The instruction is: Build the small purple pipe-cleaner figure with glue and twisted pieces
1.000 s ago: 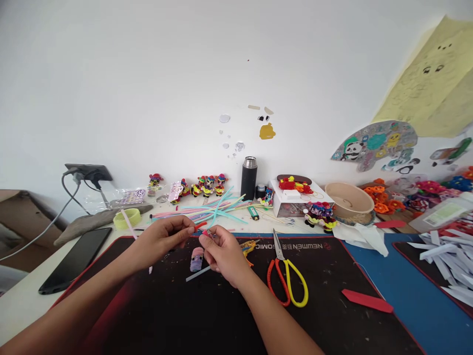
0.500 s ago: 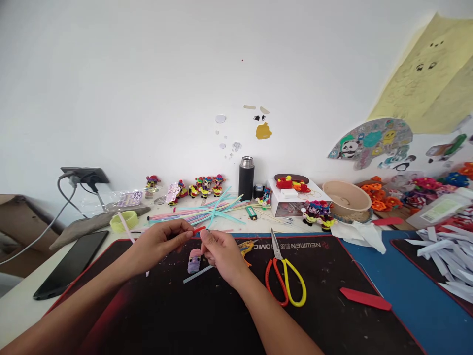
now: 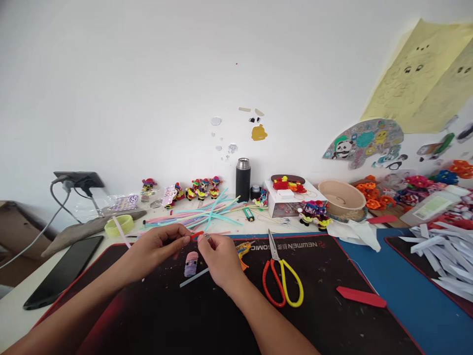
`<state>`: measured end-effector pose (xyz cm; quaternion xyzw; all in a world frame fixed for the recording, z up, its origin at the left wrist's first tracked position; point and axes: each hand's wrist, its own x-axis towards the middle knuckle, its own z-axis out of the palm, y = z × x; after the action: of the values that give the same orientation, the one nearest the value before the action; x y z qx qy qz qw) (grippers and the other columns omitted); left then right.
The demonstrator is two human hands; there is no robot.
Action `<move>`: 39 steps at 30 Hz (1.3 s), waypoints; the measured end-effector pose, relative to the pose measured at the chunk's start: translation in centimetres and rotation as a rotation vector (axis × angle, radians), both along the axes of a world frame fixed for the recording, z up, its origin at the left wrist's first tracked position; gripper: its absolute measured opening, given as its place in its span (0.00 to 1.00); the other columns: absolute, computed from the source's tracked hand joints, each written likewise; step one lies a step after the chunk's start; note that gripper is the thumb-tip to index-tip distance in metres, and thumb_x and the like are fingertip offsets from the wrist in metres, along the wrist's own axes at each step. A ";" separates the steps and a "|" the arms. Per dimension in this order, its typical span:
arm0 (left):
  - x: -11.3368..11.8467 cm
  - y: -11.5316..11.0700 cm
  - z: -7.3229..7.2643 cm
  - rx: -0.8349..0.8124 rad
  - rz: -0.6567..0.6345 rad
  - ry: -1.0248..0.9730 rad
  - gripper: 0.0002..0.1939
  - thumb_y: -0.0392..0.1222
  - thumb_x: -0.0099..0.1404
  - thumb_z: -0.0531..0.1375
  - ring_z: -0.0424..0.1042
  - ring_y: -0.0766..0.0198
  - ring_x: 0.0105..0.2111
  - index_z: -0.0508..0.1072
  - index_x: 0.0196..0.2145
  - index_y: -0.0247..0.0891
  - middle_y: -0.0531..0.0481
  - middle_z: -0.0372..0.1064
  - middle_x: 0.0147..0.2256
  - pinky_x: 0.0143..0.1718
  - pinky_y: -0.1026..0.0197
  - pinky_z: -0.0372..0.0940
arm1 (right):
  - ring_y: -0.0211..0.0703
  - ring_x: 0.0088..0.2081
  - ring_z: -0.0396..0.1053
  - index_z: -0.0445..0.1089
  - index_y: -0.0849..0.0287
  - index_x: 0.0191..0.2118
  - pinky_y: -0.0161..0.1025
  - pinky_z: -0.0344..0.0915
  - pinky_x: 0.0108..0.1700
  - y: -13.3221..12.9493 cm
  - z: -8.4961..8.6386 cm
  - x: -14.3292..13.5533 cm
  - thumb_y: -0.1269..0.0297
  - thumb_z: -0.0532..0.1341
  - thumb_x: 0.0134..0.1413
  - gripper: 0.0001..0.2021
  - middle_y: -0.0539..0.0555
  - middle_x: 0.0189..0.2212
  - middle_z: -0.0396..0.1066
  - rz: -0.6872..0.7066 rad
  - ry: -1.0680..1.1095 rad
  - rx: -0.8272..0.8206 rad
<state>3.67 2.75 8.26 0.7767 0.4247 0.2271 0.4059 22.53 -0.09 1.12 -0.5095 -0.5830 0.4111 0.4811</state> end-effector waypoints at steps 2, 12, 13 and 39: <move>0.1 -0.1 0.1 -0.029 -0.005 -0.013 0.22 0.61 0.71 0.57 0.62 0.65 0.25 0.73 0.35 0.38 0.55 0.67 0.25 0.27 0.64 0.56 | 0.37 0.25 0.49 0.54 0.55 0.22 0.38 0.46 0.28 0.0 0.1 0.0 0.50 0.56 0.65 0.23 0.45 0.20 0.50 -0.011 -0.019 0.017; 0.1 0.0 -0.1 -0.203 -0.023 -0.109 0.25 0.65 0.67 0.60 0.61 0.67 0.23 0.73 0.36 0.37 0.57 0.65 0.23 0.25 0.65 0.55 | 0.37 0.24 0.51 0.55 0.55 0.21 0.38 0.46 0.27 -0.5 0.6 -0.5 0.53 0.56 0.62 0.20 0.45 0.19 0.52 -0.051 -0.093 0.031; 0.1 0.1 -0.2 -0.209 -0.021 -0.113 0.25 0.65 0.67 0.60 0.61 0.67 0.23 0.73 0.35 0.37 0.57 0.65 0.23 0.25 0.65 0.55 | 0.37 0.24 0.51 0.56 0.55 0.21 0.38 0.46 0.27 -0.5 0.7 -0.5 0.53 0.56 0.62 0.20 0.45 0.19 0.53 -0.048 -0.098 0.032; 0.5 0.1 0.0 -0.282 -0.026 -0.150 0.28 0.70 0.62 0.63 0.59 0.67 0.22 0.73 0.34 0.38 0.58 0.63 0.21 0.25 0.65 0.56 | 0.38 0.23 0.53 0.57 0.55 0.21 0.38 0.47 0.27 -0.5 0.6 -0.8 0.57 0.57 0.62 0.19 0.45 0.17 0.56 -0.090 -0.104 0.000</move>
<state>4.13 2.80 8.30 0.6983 0.4108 0.2170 0.5445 21.77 -0.63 1.73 -0.5559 -0.5836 0.3620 0.4683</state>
